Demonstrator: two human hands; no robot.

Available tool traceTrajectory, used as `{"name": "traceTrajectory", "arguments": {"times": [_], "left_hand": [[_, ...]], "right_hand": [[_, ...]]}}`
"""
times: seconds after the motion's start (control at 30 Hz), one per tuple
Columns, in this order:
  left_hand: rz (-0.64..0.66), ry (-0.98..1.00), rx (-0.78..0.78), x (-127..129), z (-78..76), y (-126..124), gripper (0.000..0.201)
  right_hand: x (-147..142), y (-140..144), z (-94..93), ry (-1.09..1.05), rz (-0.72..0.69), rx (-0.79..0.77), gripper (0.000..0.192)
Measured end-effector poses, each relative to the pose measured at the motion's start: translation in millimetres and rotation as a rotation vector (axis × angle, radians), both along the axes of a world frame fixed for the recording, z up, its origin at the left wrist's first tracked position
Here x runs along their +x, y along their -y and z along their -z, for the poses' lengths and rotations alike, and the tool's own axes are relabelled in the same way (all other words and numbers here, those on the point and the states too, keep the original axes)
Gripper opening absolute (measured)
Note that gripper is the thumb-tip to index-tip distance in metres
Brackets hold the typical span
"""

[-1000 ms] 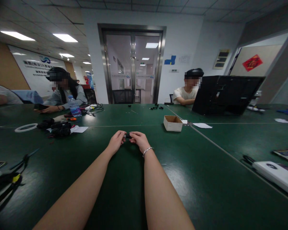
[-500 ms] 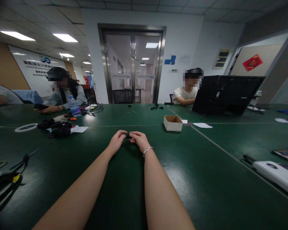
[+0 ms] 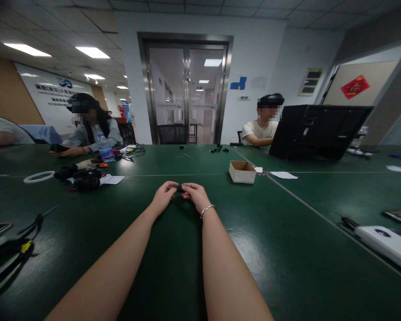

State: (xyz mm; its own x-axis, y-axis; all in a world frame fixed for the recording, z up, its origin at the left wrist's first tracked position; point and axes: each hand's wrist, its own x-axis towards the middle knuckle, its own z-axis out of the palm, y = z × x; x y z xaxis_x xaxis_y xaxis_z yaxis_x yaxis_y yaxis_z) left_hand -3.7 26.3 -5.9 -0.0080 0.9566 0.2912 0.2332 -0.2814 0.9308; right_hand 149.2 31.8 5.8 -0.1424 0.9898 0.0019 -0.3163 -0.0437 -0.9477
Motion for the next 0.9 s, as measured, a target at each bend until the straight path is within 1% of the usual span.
{"name": "traceTrajectory", "arguments": {"times": [0.07,0.17,0.23,0.4,0.53,0.67,0.73,0.83,0.9], "left_hand": [[0.029,0.031,-0.02,0.3,1.4,-0.3,0.02],[0.053,0.017,-0.025,0.7,1.5,0.4,0.024],[0.039,0.001,-0.029,1.0,0.9,0.9,0.026],[0.004,-0.005,-0.026,1.1,0.2,0.9,0.021],[-0.001,-0.041,-0.03,1.1,-1.0,2.0,0.026],[0.004,0.004,-0.064,1.6,-2.1,2.7,0.021],[0.007,-0.012,-0.055,1.6,-1.4,2.0,0.022],[0.008,-0.049,-0.025,1.3,-0.2,0.6,0.031],[0.019,-0.024,-0.035,1.3,0.0,0.2,0.028]], "right_hand": [[-0.1,0.4,-0.3,0.004,-0.003,0.004,0.008],[0.2,0.4,-0.3,0.01,-0.013,0.007,0.009],[0.7,-0.3,0.1,0.01,-0.017,0.004,0.009],[1.0,-1.5,1.4,0.004,-0.017,0.01,0.009],[0.2,-1.0,0.8,0.009,-0.013,0.01,0.008],[-0.3,-0.6,-0.5,0.005,-0.004,-0.002,0.009],[-0.5,-0.4,-0.9,0.001,-0.003,0.0,0.01],[-0.5,-0.4,-0.9,0.005,0.006,-0.006,0.01],[-0.4,-0.9,-0.4,0.005,0.01,-0.008,0.01]]}}
